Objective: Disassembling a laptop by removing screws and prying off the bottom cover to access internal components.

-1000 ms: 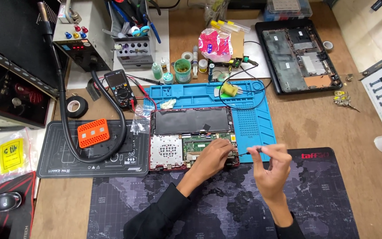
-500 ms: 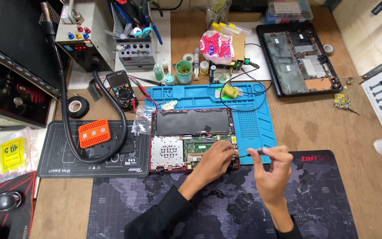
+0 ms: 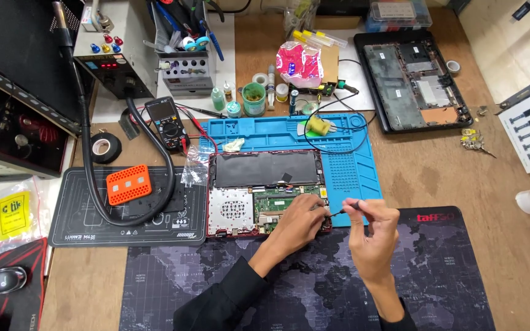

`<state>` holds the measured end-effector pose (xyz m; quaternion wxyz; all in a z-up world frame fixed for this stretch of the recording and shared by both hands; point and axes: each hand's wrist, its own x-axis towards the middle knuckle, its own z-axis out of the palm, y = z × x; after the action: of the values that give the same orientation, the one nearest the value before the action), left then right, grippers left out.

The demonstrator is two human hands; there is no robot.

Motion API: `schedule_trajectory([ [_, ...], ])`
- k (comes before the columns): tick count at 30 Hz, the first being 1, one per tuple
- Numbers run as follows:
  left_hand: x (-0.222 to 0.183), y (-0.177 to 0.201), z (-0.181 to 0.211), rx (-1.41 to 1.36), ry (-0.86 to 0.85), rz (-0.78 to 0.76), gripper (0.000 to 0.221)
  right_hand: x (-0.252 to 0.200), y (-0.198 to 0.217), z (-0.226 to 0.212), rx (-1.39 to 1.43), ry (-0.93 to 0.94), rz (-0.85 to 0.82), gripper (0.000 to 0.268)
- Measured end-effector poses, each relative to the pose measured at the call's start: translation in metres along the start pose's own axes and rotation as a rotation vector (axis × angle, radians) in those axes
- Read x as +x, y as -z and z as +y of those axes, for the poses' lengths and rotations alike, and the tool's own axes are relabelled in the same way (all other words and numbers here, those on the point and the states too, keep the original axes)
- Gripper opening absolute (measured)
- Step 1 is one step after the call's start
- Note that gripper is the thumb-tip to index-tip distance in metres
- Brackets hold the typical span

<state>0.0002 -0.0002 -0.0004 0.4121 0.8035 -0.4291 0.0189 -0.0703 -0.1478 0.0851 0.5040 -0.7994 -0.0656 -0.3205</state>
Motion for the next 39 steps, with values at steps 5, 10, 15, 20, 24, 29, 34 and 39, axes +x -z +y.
schedule_trajectory([
  [5, 0.0, 0.004, 0.002, -0.001, -0.003, 0.0, 0.01, 0.005, -0.002, -0.002, -0.131, 0.072, -0.056, 0.037],
  [10, -0.002, 0.01, 0.005, -0.032, -0.005, 0.004, 0.01, 0.004, -0.007, -0.004, -0.222, 0.062, -0.098, 0.041],
  [15, -0.011, 0.019, 0.005, -0.173, 0.082, 0.005, 0.025, 0.019, -0.021, -0.026, -0.211, -0.065, -0.093, 0.047],
  [20, -0.014, 0.056, -0.002, -0.303, 0.204, 0.074, 0.022, 0.035, -0.044, -0.051, -0.032, -0.199, 0.014, 0.025],
  [24, -0.021, 0.081, -0.034, -0.277, 0.262, 0.233, 0.011, 0.049, -0.068, -0.034, 0.089, -0.175, 0.097, 0.025],
  [29, -0.026, 0.112, -0.087, -0.196, 0.306, 0.344, 0.009, 0.069, -0.106, -0.02, 0.167, -0.207, 0.096, 0.022],
  [34, -0.02, 0.138, -0.139, -0.059, 0.283, 0.405, 0.008, 0.082, -0.141, -0.005, 0.265, -0.235, 0.107, 0.019],
  [39, -0.009, 0.147, -0.188, 0.281, 0.419, 0.364, 0.011, 0.092, -0.165, 0.005, 0.207, -0.216, 0.112, 0.018],
])
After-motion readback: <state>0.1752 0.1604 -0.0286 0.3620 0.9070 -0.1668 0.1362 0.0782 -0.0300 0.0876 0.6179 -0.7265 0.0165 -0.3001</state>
